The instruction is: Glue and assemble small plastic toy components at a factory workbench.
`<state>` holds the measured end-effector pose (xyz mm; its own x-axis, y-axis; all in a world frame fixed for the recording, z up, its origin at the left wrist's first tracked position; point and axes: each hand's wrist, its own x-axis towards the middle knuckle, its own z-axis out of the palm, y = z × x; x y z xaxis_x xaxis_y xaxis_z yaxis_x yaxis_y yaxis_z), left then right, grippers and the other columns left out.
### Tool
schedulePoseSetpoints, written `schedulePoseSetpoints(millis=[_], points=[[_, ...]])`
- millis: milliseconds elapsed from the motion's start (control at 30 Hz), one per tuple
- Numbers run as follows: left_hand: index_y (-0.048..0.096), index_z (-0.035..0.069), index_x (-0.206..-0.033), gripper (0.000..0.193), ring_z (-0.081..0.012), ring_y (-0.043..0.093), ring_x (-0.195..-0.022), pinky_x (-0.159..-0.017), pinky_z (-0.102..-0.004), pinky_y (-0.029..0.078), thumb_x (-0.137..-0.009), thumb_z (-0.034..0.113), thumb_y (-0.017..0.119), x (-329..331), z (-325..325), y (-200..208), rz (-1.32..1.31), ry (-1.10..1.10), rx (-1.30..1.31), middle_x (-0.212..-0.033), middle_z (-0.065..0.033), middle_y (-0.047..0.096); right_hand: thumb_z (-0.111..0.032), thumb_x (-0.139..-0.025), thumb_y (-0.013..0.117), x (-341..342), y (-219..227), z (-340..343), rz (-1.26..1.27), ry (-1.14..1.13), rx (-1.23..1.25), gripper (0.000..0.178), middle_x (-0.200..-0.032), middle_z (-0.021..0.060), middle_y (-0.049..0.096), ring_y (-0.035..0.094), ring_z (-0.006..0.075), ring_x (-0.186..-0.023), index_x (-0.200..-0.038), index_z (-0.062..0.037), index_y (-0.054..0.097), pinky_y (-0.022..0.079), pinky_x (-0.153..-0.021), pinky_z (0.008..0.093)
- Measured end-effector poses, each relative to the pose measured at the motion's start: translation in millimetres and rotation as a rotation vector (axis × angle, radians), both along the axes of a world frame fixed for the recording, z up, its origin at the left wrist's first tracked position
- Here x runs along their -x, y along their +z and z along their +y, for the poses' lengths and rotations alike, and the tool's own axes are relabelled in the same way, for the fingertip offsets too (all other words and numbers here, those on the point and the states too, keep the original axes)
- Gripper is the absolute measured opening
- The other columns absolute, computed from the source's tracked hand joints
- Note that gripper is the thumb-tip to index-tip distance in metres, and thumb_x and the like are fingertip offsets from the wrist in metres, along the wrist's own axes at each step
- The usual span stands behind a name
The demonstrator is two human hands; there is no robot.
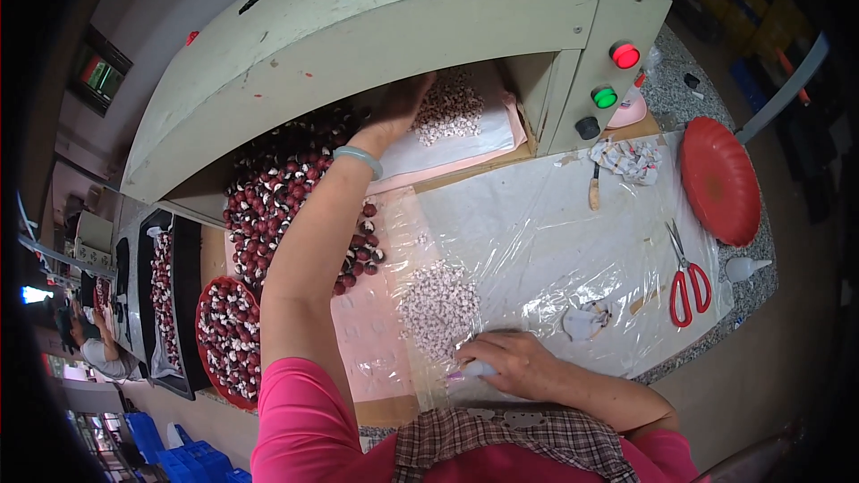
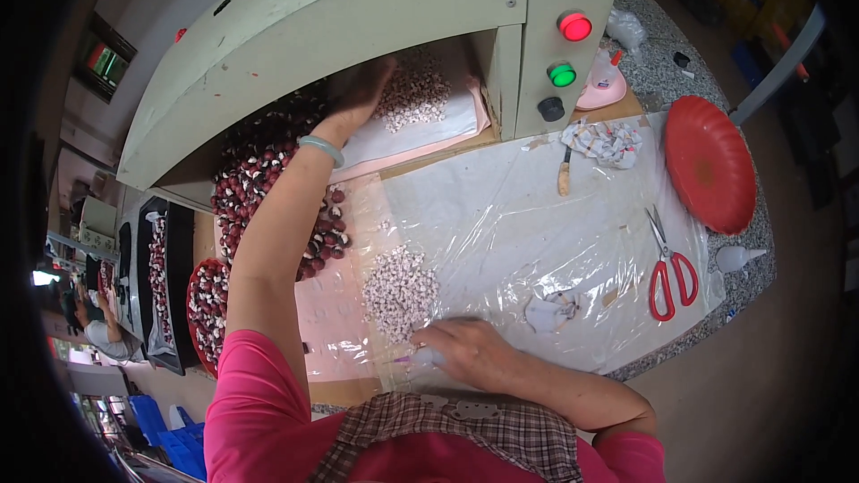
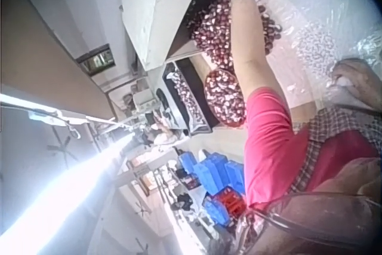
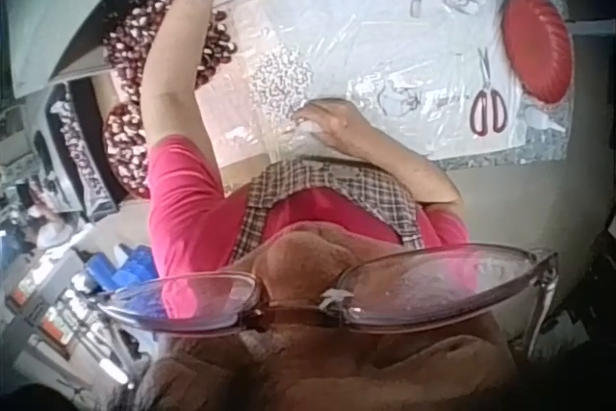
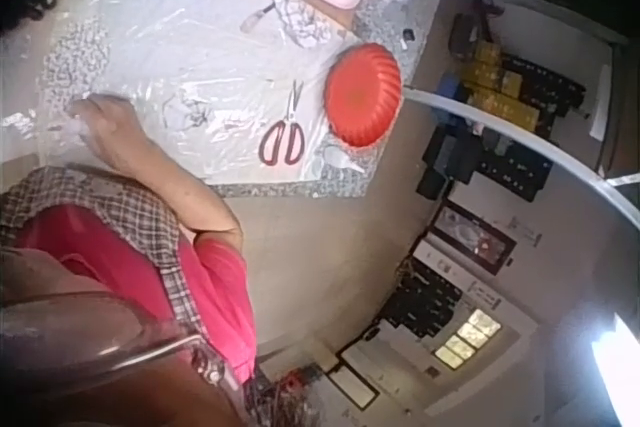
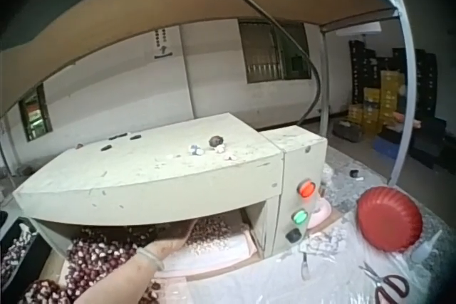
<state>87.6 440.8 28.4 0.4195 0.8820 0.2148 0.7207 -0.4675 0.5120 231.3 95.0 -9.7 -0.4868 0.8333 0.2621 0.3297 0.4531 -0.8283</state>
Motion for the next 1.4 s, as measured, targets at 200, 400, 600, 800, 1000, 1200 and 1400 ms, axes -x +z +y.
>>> schedulePoseSetpoints(millis=[200, 400, 600, 800, 1000, 1200, 1400], points=[[0.038, 0.011, -0.141, 0.050, -0.0217, 0.029, -0.139, -0.109, -0.0428, 0.029, -0.098, 0.035, 0.042, 90.9, -18.7, -15.3, -0.534, -0.008, 0.218, -0.147, -0.0102, 0.037, -0.010, -0.081, 0.069, 4.3, 7.8, 5.7, 0.112, -0.009, 0.046, 0.021, -0.092, 0.0113, 0.067, 0.067, 0.0263, -0.083, -0.099, -0.0042, 0.061, 0.056, -0.073, 0.0355], [0.065, 0.001, -0.111, 0.025, -0.0247, 0.056, -0.113, -0.097, -0.0314, 0.041, -0.089, 0.010, 0.056, 116.5, -172.0, 30.4, -0.441, 0.056, -0.033, -0.118, -0.0141, 0.062, -0.013, -0.082, 0.071, 4.3, 25.8, 3.1, 0.304, -0.127, 0.271, 0.021, -0.094, 0.0091, 0.069, 0.067, 0.0166, -0.084, -0.099, -0.0040, 0.064, 0.054, -0.077, 0.0295], [0.065, 0.002, -0.093, 0.017, -0.0324, 0.057, -0.094, -0.083, -0.0400, 0.046, -0.077, -0.003, 0.059, 135.9, -270.9, -1.9, -0.112, 0.252, -0.215, -0.099, -0.0134, 0.062, -0.008, -0.085, 0.067, 5.4, 33.2, -0.2, 0.393, -0.209, 0.468, 0.030, -0.088, 0.0019, 0.061, 0.056, 0.0084, -0.082, -0.110, -0.0044, 0.052, 0.047, -0.073, 0.0250], [0.063, 0.002, -0.096, 0.022, -0.0296, 0.056, -0.094, -0.080, -0.0373, 0.047, -0.075, -0.001, 0.064, 119.1, -272.4, -17.6, 0.008, 0.249, -0.306, -0.100, -0.0102, 0.060, -0.004, -0.089, 0.052, 4.6, 28.3, -2.6, 0.609, -0.135, 0.564, 0.028, -0.096, 0.0032, 0.053, 0.050, 0.0064, -0.077, -0.114, -0.0076, 0.039, 0.042, -0.061, 0.0200], [0.061, 0.006, -0.097, 0.024, -0.0273, 0.055, -0.091, -0.076, -0.0383, 0.045, -0.073, 0.003, 0.066, 110.4, -244.5, -23.3, 0.202, 0.137, -0.431, -0.096, -0.0083, 0.060, -0.011, -0.092, 0.056, 4.9, 32.5, -6.8, 0.585, -0.162, 0.480, 0.028, -0.098, 0.0042, 0.054, 0.053, 0.0076, -0.073, -0.118, -0.0049, 0.046, 0.043, -0.058, 0.0206], [0.059, 0.006, -0.101, 0.027, -0.0254, 0.056, -0.086, -0.071, -0.0381, 0.043, -0.075, 0.000, 0.062, 111.4, -269.5, -4.6, -0.004, 0.106, -0.448, -0.089, -0.0094, 0.056, -0.011, -0.091, 0.058, 3.2, 44.8, -17.4, 0.428, -0.205, 0.409, 0.028, -0.099, 0.0050, 0.055, 0.054, 0.0071, -0.070, -0.117, -0.0056, 0.049, 0.043, -0.057, 0.0203], [0.057, -0.003, -0.108, 0.021, -0.0149, 0.061, -0.097, -0.087, -0.0284, 0.050, -0.088, -0.001, 0.061, 109.6, -355.3, -6.6, -1.196, 0.087, 0.608, -0.109, -0.0073, 0.060, -0.015, -0.088, 0.062, 2.2, 30.4, -34.8, 0.650, -0.189, 0.508, 0.029, -0.100, 0.0096, 0.053, 0.057, 0.0102, -0.066, -0.111, -0.0019, 0.050, 0.043, -0.048, 0.0198]])
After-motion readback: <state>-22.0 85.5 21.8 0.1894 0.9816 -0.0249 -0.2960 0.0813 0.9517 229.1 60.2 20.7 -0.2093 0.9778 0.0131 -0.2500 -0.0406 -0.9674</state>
